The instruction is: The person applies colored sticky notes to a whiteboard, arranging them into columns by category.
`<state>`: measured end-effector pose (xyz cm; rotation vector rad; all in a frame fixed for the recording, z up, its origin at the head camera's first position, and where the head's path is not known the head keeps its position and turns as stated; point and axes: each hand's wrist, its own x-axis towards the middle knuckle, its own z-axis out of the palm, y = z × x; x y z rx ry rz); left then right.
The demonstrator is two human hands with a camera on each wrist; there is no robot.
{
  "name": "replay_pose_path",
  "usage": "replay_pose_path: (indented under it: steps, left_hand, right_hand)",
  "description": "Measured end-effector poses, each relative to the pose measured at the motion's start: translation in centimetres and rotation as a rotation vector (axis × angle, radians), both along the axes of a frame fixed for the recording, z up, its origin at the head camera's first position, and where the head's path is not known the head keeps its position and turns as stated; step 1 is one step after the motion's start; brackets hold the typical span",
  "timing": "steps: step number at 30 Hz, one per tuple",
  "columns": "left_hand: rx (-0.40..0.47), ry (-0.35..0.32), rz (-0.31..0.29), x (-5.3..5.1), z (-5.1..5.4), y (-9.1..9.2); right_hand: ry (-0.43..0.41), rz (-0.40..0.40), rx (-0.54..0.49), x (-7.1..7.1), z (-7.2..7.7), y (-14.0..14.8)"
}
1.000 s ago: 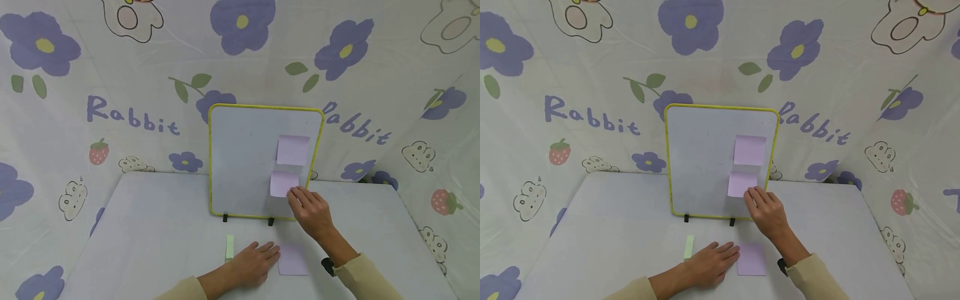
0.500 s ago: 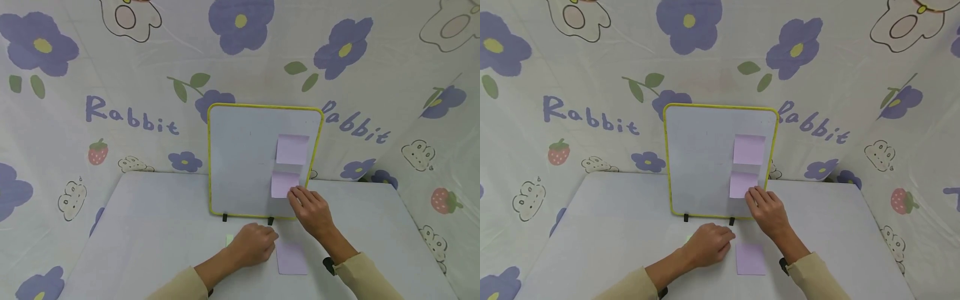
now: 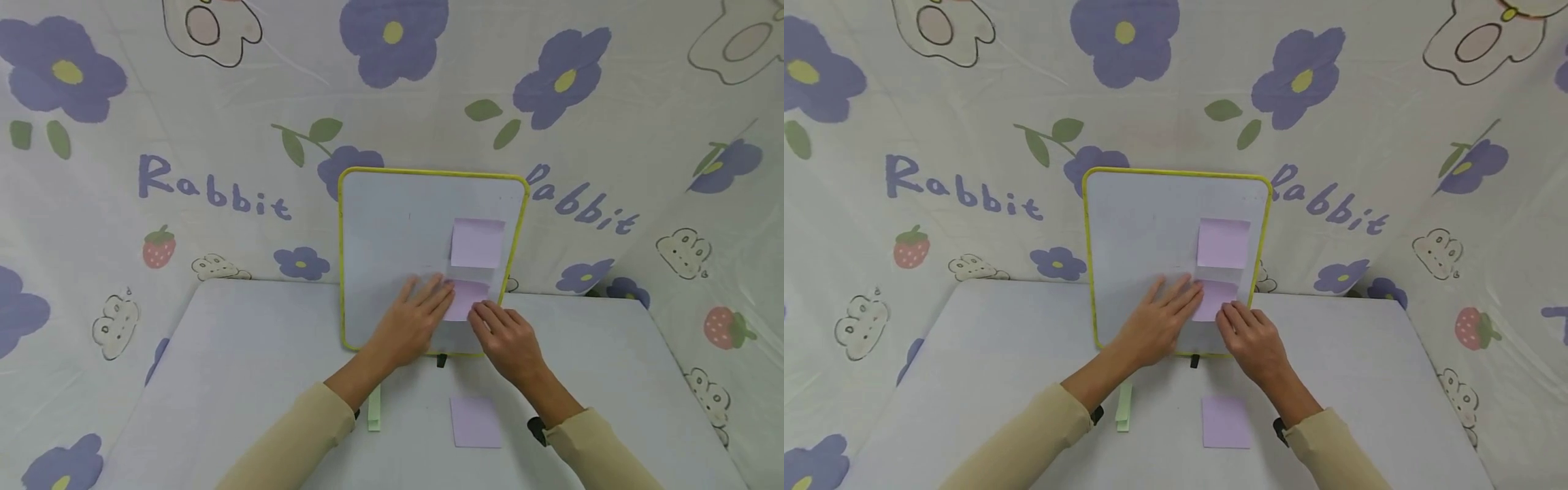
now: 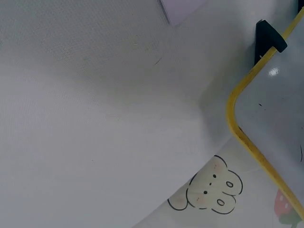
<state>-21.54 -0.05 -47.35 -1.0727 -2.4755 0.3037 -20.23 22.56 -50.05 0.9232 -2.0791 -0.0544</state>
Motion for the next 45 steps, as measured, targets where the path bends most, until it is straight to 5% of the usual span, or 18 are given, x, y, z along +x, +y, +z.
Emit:
replay_pose_path:
  steps: [6,21,35,45]
  left_hand:
    - [-0.026,0.054,0.023,-0.1,-0.2,-0.1]
    - [-0.041,0.080,0.051,-0.2,-0.7,-0.6]
    - [-0.070,0.064,0.065,-0.5,-0.5,-0.8]
    - [-0.076,0.045,0.082,-0.4,-0.4,-1.0]
  right_hand:
    - [-0.020,0.048,0.040,-0.8,0.2,-0.3]
    - [-0.034,0.003,0.137,-2.1,0.5,-0.6]
    - [-0.093,-0.039,0.189,-1.6,0.0,1.3]
    - [-0.126,-0.086,0.118,-1.2,-0.5,2.0]
